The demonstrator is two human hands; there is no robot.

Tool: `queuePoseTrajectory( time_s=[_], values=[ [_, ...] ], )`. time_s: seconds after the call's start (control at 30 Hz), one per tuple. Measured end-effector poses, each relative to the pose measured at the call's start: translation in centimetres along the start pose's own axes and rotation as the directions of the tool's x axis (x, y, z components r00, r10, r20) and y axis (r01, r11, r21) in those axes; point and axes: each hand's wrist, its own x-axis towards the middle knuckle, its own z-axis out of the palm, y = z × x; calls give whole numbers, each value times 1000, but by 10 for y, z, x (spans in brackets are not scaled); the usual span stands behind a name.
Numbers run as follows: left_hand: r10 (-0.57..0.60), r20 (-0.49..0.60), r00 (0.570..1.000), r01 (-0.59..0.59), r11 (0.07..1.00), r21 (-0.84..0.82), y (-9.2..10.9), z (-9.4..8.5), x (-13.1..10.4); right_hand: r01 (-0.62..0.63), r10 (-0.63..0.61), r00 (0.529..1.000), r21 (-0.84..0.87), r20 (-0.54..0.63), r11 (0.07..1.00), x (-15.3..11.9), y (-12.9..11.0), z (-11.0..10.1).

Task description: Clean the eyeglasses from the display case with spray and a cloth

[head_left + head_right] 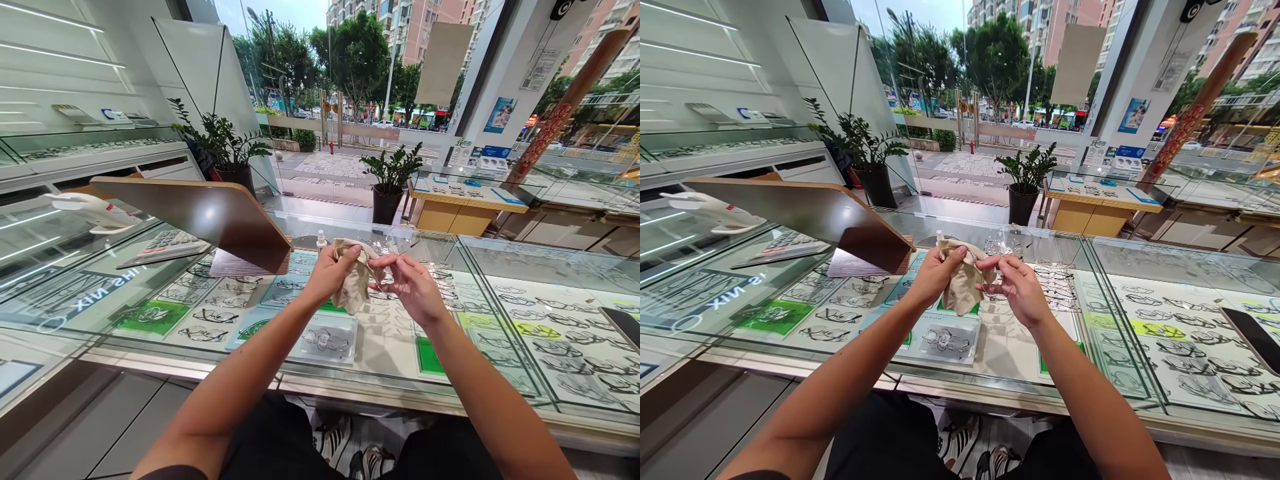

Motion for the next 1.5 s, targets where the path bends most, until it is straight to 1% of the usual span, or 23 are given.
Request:
queuePoseTrajectory(
  time_s=[0.17, 0.27, 0.37, 0.5, 0.6, 0.7, 0.77, 0.83, 0.93, 1.03, 1.13, 1.2, 1.23, 1.27, 1.3, 1.37, 1.43, 1.5],
  values=[
    [53, -31, 998, -52, 997, 55, -4, 5, -2, 28, -25, 995, 29, -93, 999, 2, 8, 4],
    [60, -15, 998, -59, 995, 83, -5, 7, -4, 52, -49, 993, 22, -105, 998, 3, 11, 5],
    [63, 9, 998, -64, 993, 95, -4, 5, -3, 85, -83, 991, 9, -106, 996, 5, 11, 2],
    [81, 83, 993, -91, 989, 120, 4, -5, 1, 144, -144, 978, -17, -152, 989, 6, 2, -4],
    [128, 157, 979, -162, 960, 229, 13, -15, 3, 202, -202, 963, -17, -181, 979, 6, -8, -9],
    [139, 216, 966, -212, 907, 365, 17, -24, 4, 239, -237, 947, -20, -215, 971, 6, -15, -14],
    [137, 225, 965, -223, 878, 424, 16, -28, 5, 251, -249, 938, -26, -241, 968, 5, -19, -16],
    [165, 169, 972, -224, 866, 447, 13, -31, 8, 260, -256, 935, -17, -245, 966, 3, -22, -17],
    [226, 40, 973, -223, 887, 404, 11, -34, 12, 227, -224, 958, -5, -181, 974, -1, -24, -16],
    [226, -45, 973, -202, 932, 300, 12, -36, 15, 136, -138, 987, -24, -84, 990, -3, -23, -15],
    [207, -84, 975, -184, 957, 226, 12, -38, 16, 14, -10, 998, -61, 56, 998, -4, -22, -17],
    [213, -90, 973, -191, 960, 205, 12, -39, 17, -63, 80, 984, -115, 157, 991, -3, -23, -19],
    [217, -82, 973, -198, 961, 196, 12, -40, 17, -76, 102, 977, -142, 185, 987, -3, -24, -20],
    [215, -62, 975, -201, 963, 181, 12, -40, 17, -63, 95, 977, -166, 191, 984, -3, -24, -22],
    [206, -28, 978, -199, 967, 161, 13, -41, 16, -26, 59, 982, -186, 178, 982, -2, -25, -22],
    [176, 69, 982, -183, 977, 112, 15, -41, 16, 75, -52, 991, -192, 124, 978, -1, -25, -23],
    [146, 141, 979, -154, 987, 50, 18, -42, 14, 130, -120, 990, -141, 72, 982, 0, -24, -23],
    [122, 168, 978, -121, 992, -22, 19, -42, 13, 102, -100, 994, -38, 50, 994, 2, -20, -22]
  ],
)
